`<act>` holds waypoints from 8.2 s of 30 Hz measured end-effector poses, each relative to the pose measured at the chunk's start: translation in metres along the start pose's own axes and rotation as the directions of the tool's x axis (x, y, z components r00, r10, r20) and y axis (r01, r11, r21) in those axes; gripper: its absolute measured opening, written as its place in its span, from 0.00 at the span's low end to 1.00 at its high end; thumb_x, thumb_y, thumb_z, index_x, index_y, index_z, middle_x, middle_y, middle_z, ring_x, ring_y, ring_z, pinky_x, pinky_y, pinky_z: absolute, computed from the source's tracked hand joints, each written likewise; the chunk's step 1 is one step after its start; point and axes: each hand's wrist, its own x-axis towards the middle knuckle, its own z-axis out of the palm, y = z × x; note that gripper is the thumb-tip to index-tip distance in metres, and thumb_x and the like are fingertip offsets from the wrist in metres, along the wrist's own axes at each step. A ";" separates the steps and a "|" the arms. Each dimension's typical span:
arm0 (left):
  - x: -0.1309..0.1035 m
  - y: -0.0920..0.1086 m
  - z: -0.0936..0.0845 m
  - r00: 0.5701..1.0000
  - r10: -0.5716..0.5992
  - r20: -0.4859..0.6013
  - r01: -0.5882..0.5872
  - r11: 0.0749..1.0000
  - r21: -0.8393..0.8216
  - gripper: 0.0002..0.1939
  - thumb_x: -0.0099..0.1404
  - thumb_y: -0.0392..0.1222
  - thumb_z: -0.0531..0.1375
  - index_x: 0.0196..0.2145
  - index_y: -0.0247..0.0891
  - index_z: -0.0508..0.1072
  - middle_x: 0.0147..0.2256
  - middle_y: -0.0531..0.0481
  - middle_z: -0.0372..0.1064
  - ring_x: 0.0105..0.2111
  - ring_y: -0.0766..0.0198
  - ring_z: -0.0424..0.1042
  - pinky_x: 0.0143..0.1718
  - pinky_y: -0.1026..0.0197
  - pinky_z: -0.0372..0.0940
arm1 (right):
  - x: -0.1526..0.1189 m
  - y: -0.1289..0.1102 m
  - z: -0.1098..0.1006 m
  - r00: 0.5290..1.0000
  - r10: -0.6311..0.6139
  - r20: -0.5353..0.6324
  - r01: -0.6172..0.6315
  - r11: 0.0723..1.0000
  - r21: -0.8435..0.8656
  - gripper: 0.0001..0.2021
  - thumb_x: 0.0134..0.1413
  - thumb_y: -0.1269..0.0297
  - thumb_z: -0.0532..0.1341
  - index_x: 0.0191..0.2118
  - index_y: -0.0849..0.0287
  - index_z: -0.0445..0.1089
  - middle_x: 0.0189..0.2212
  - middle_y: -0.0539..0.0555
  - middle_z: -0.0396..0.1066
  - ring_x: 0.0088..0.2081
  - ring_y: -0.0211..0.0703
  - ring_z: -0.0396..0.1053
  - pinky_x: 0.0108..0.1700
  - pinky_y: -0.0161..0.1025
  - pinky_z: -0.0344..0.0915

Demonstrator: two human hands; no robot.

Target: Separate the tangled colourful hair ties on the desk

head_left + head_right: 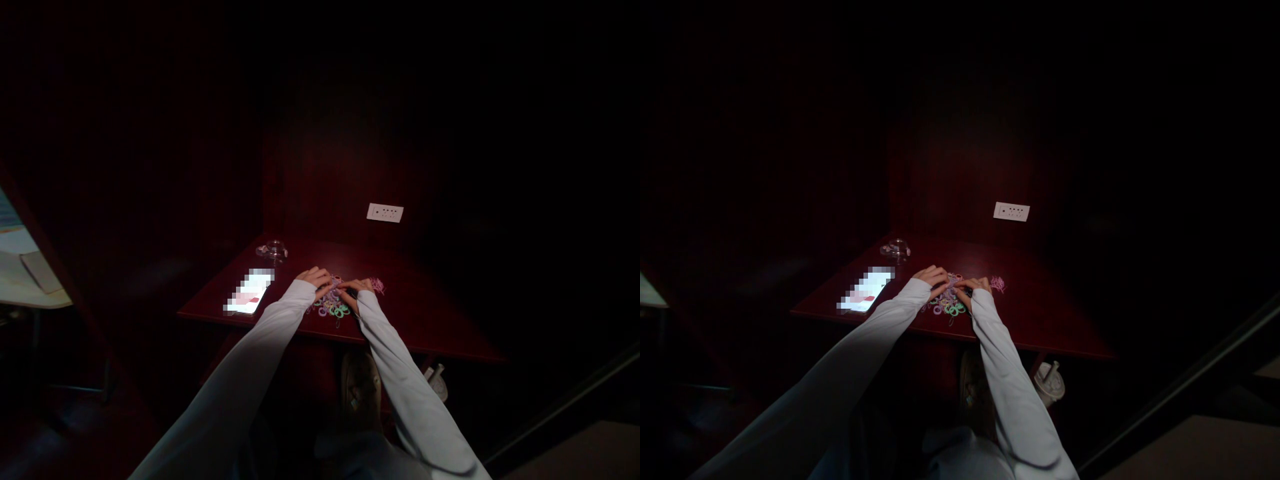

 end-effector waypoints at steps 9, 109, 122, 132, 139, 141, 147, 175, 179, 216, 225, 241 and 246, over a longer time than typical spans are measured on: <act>0.000 0.000 -0.007 0.999 0.027 0.033 -0.027 1.000 -0.016 0.10 0.76 0.46 0.57 0.46 0.44 0.78 0.49 0.48 0.75 0.49 0.57 0.70 0.50 0.57 0.67 | 0.001 0.001 0.001 0.999 0.031 0.007 -0.031 0.999 -0.015 0.14 0.65 0.49 0.63 0.46 0.47 0.84 0.39 0.56 0.80 0.47 0.55 0.66 0.53 0.48 0.62; 0.001 -0.006 0.005 0.997 0.065 0.046 -0.067 0.997 0.034 0.11 0.76 0.44 0.57 0.45 0.43 0.80 0.49 0.49 0.76 0.48 0.60 0.72 0.49 0.60 0.67 | -0.001 0.005 0.004 0.998 -0.061 -0.033 0.056 0.990 -0.126 0.18 0.67 0.44 0.60 0.37 0.47 0.84 0.36 0.56 0.80 0.44 0.54 0.64 0.48 0.48 0.59; 0.001 -0.003 0.002 0.997 0.034 0.070 -0.037 0.999 0.039 0.09 0.76 0.42 0.58 0.46 0.43 0.79 0.49 0.49 0.76 0.50 0.59 0.72 0.50 0.60 0.66 | -0.003 0.000 0.004 0.996 -0.060 -0.061 0.054 0.993 -0.103 0.20 0.68 0.44 0.59 0.36 0.47 0.84 0.36 0.55 0.80 0.44 0.54 0.64 0.48 0.48 0.59; 0.000 -0.003 0.002 0.997 0.044 0.067 -0.048 0.997 0.060 0.10 0.76 0.43 0.58 0.46 0.43 0.79 0.50 0.49 0.76 0.50 0.60 0.72 0.50 0.61 0.66 | -0.003 0.000 0.004 0.997 -0.053 -0.047 0.047 0.991 -0.127 0.19 0.68 0.45 0.60 0.35 0.48 0.83 0.36 0.55 0.80 0.43 0.52 0.63 0.47 0.47 0.58; 0.001 -0.003 -0.002 0.994 0.044 0.099 -0.051 0.996 0.071 0.11 0.77 0.43 0.57 0.49 0.43 0.79 0.51 0.49 0.76 0.51 0.59 0.71 0.50 0.61 0.66 | -0.003 0.000 0.004 0.998 -0.050 -0.039 0.045 0.992 -0.119 0.20 0.69 0.45 0.59 0.35 0.49 0.83 0.35 0.54 0.80 0.43 0.52 0.63 0.47 0.45 0.58; 0.001 -0.003 -0.002 0.995 0.043 0.093 -0.049 0.996 0.069 0.12 0.77 0.43 0.56 0.49 0.43 0.79 0.51 0.49 0.76 0.51 0.59 0.71 0.49 0.61 0.66 | -0.002 0.001 0.004 0.998 -0.051 -0.036 0.047 0.993 -0.108 0.20 0.68 0.45 0.59 0.35 0.49 0.83 0.35 0.55 0.80 0.43 0.52 0.63 0.48 0.46 0.58; 0.000 -0.002 0.000 0.997 0.018 0.079 -0.023 0.997 0.070 0.11 0.76 0.43 0.57 0.48 0.44 0.80 0.51 0.50 0.76 0.50 0.60 0.71 0.49 0.61 0.66 | -0.001 0.005 0.006 0.999 -0.041 -0.033 0.038 0.995 -0.092 0.20 0.67 0.44 0.59 0.34 0.49 0.83 0.36 0.54 0.80 0.43 0.52 0.63 0.48 0.46 0.58; -0.002 0.002 -0.007 0.996 -0.022 0.088 0.012 0.994 0.111 0.13 0.77 0.44 0.57 0.50 0.45 0.80 0.52 0.50 0.77 0.51 0.58 0.72 0.49 0.60 0.65 | -0.002 0.002 0.003 0.998 -0.056 -0.032 0.050 0.987 -0.150 0.18 0.68 0.47 0.60 0.36 0.48 0.83 0.36 0.54 0.77 0.44 0.51 0.64 0.48 0.46 0.58; -0.002 0.003 -0.010 0.996 -0.034 0.085 0.024 0.993 0.114 0.12 0.76 0.45 0.57 0.50 0.45 0.80 0.52 0.50 0.76 0.51 0.58 0.72 0.49 0.60 0.65 | -0.002 0.000 0.002 0.998 -0.055 -0.031 0.050 0.988 -0.144 0.18 0.68 0.46 0.60 0.36 0.48 0.83 0.36 0.54 0.77 0.44 0.51 0.63 0.49 0.46 0.58; -0.006 0.003 -0.008 0.972 -0.212 -0.101 0.225 0.964 0.141 0.09 0.76 0.41 0.55 0.44 0.43 0.76 0.48 0.48 0.77 0.47 0.56 0.73 0.46 0.56 0.62 | -0.003 0.000 0.002 0.996 -0.042 -0.084 0.030 0.991 -0.134 0.15 0.66 0.51 0.60 0.34 0.51 0.81 0.35 0.54 0.73 0.43 0.50 0.64 0.46 0.44 0.59; -0.005 0.003 -0.008 0.937 -0.317 -0.146 0.336 0.932 0.135 0.12 0.78 0.42 0.51 0.43 0.41 0.74 0.47 0.45 0.77 0.46 0.55 0.74 0.46 0.55 0.61 | -0.001 0.005 0.004 0.997 -0.026 -0.074 0.014 0.989 -0.150 0.15 0.66 0.51 0.60 0.34 0.52 0.79 0.35 0.54 0.73 0.43 0.50 0.64 0.47 0.44 0.58; -0.001 0.004 -0.006 0.996 -0.053 0.072 0.047 0.995 0.084 0.10 0.77 0.41 0.54 0.47 0.42 0.76 0.48 0.47 0.77 0.48 0.58 0.75 0.50 0.58 0.64 | 0.002 0.008 0.005 0.998 -0.056 -0.041 0.052 0.994 -0.100 0.21 0.67 0.43 0.59 0.34 0.50 0.82 0.33 0.55 0.73 0.43 0.51 0.64 0.48 0.45 0.60; 0.000 0.003 -0.007 0.996 -0.006 0.092 0.000 0.998 0.059 0.11 0.77 0.43 0.54 0.50 0.42 0.76 0.49 0.47 0.77 0.48 0.59 0.76 0.49 0.60 0.67 | -0.001 0.001 0.003 0.997 -0.056 -0.059 0.052 0.997 -0.063 0.21 0.68 0.44 0.58 0.36 0.49 0.83 0.35 0.56 0.75 0.44 0.52 0.64 0.49 0.46 0.61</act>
